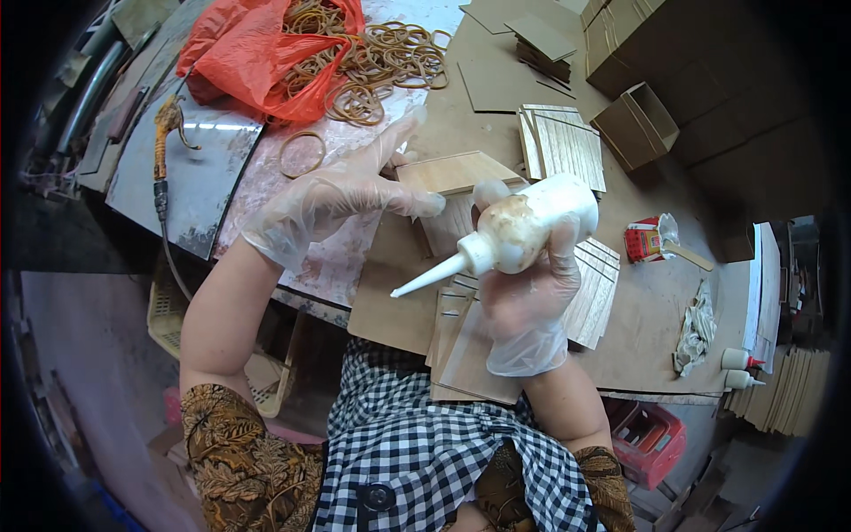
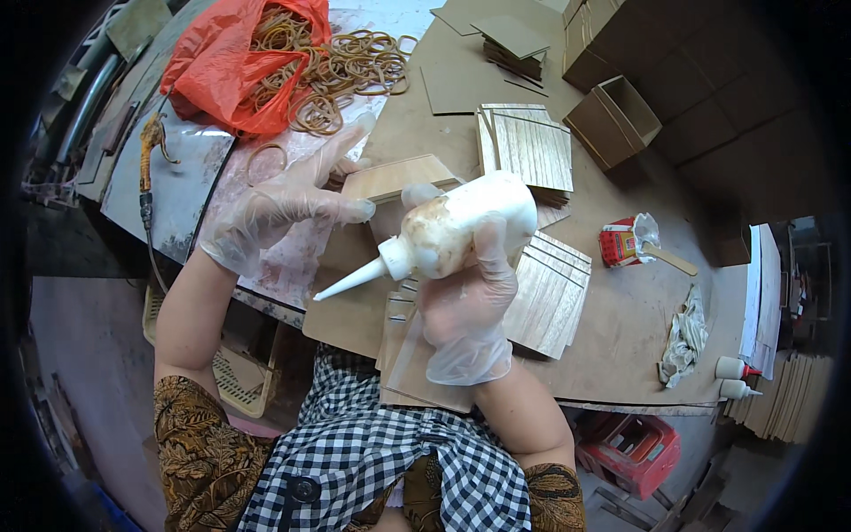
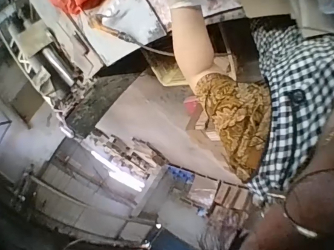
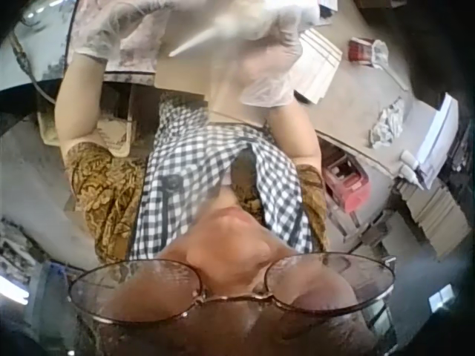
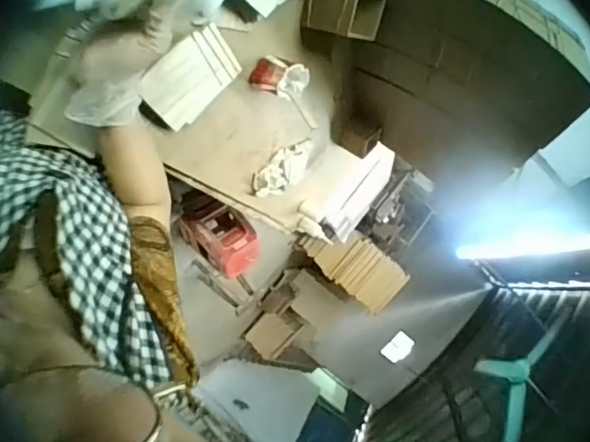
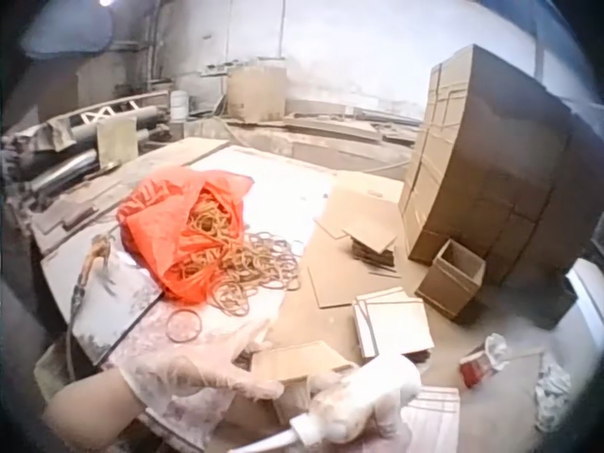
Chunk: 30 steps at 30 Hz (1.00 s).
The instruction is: The person applies glue from a squeeze bottle to the edges of small rectangular wooden pieces. They work at a table, handling the pieces one by one, applying adhesive to the sides, and stacking them.
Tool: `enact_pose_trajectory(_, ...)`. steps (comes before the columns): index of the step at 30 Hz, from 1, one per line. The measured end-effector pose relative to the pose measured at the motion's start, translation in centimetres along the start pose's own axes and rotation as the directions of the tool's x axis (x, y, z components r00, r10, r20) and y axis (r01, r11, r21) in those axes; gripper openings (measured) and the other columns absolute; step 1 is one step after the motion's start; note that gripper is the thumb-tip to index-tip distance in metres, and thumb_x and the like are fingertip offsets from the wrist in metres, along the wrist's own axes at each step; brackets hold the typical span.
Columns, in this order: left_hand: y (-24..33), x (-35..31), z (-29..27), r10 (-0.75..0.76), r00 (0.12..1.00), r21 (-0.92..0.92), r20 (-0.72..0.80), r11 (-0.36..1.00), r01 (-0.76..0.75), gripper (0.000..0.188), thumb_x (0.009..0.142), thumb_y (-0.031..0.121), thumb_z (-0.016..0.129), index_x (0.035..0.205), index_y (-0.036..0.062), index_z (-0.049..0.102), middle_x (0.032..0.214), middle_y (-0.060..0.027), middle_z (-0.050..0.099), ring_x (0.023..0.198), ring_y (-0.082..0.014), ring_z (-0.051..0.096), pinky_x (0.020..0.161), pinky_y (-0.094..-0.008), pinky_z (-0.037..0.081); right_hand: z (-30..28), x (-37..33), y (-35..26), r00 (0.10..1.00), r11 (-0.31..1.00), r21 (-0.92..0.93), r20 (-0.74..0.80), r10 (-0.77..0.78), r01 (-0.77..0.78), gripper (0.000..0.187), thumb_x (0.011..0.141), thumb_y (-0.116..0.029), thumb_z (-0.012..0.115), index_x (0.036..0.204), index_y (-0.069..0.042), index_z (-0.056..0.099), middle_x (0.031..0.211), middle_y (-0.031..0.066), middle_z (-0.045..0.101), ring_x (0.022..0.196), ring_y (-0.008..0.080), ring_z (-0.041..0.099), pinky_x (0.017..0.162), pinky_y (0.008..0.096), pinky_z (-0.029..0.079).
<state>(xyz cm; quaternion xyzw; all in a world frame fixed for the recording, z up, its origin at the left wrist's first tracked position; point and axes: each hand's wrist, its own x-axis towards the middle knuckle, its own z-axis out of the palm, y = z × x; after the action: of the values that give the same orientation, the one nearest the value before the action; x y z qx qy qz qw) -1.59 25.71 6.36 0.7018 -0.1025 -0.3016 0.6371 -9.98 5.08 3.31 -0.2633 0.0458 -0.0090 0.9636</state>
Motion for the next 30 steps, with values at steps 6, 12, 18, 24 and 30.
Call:
enact_pose_trajectory(6, 0.0, 0.0, -0.1, 0.030, 0.999, 0.049, 0.039, 0.998, -0.032, 0.113, 0.069, 0.027, 0.083, 0.154, 0.0027, 0.013, 0.132, -0.0156, 0.048, 0.124, -0.0238, 0.043, 0.109, -0.0338, 0.030, -0.9, -0.4, 0.5, 0.993, 0.995, 0.050, -0.067, 0.092, -0.089, 0.063, 0.088, -0.037, 0.069, 0.136, -0.009, 0.040, 0.125, 0.0169, 0.057, 0.115, 0.0324, 0.057, 0.099, 0.0488, 0.048)
enact_pose_trajectory(12, 0.0, -0.1, -0.2, 0.034, 0.999, 0.019, 0.022, 0.999, -0.035, 0.110, 0.071, 0.025, 0.082, 0.154, 0.0016, 0.014, 0.134, -0.0140, 0.048, 0.125, -0.0225, 0.043, 0.109, -0.0329, 0.031, -0.2, -0.2, 0.5, 0.993, 0.990, 0.105, -0.057, 0.100, -0.093, 0.059, 0.089, -0.035, 0.068, 0.135, -0.009, 0.041, 0.128, 0.0168, 0.056, 0.114, 0.0313, 0.058, 0.098, 0.0487, 0.049)
enact_pose_trajectory(18, -0.4, 0.0, -0.9, -0.030, 1.000, 0.028, 0.005, 0.999, 0.030, 0.106, 0.074, 0.028, 0.080, 0.154, 0.0011, 0.015, 0.133, -0.0134, 0.048, 0.122, -0.0206, 0.043, 0.105, -0.0307, 0.033, -0.3, -0.3, 0.6, 0.985, 0.995, 0.030, -0.141, 0.099, -0.095, 0.057, 0.089, -0.029, 0.068, 0.133, -0.003, 0.043, 0.124, 0.0144, 0.058, 0.115, 0.0291, 0.056, 0.103, 0.0469, 0.043)
enact_pose_trajectory(24, 0.4, -0.9, -0.1, 0.066, 0.997, -0.001, -0.029, 0.998, -0.066, 0.104, 0.076, 0.030, 0.077, 0.154, 0.0039, 0.014, 0.125, -0.0113, 0.051, 0.115, -0.0201, 0.046, 0.102, -0.0305, 0.034, -1.1, -0.7, 0.1, 0.979, 0.983, 0.094, -0.119, 0.168, -0.157, 0.066, 0.085, -0.035, 0.072, 0.135, -0.006, 0.039, 0.125, 0.0169, 0.055, 0.118, 0.0342, 0.055, 0.102, 0.0510, 0.046)
enact_pose_trajectory(30, 0.2, -0.2, -0.3, 0.001, 1.000, 0.021, 0.003, 1.000, -0.001, 0.093, 0.084, 0.028, 0.068, 0.154, 0.0019, 0.013, 0.131, -0.0100, 0.048, 0.120, -0.0175, 0.044, 0.109, -0.0344, 0.028, -0.1, -1.9, -3.5, 0.979, 0.965, 0.208, -0.089, 0.184, -0.162, 0.069, 0.088, -0.040, 0.066, 0.137, -0.001, 0.037, 0.134, 0.0215, 0.049, 0.121, 0.0391, 0.051, 0.103, 0.0566, 0.045)
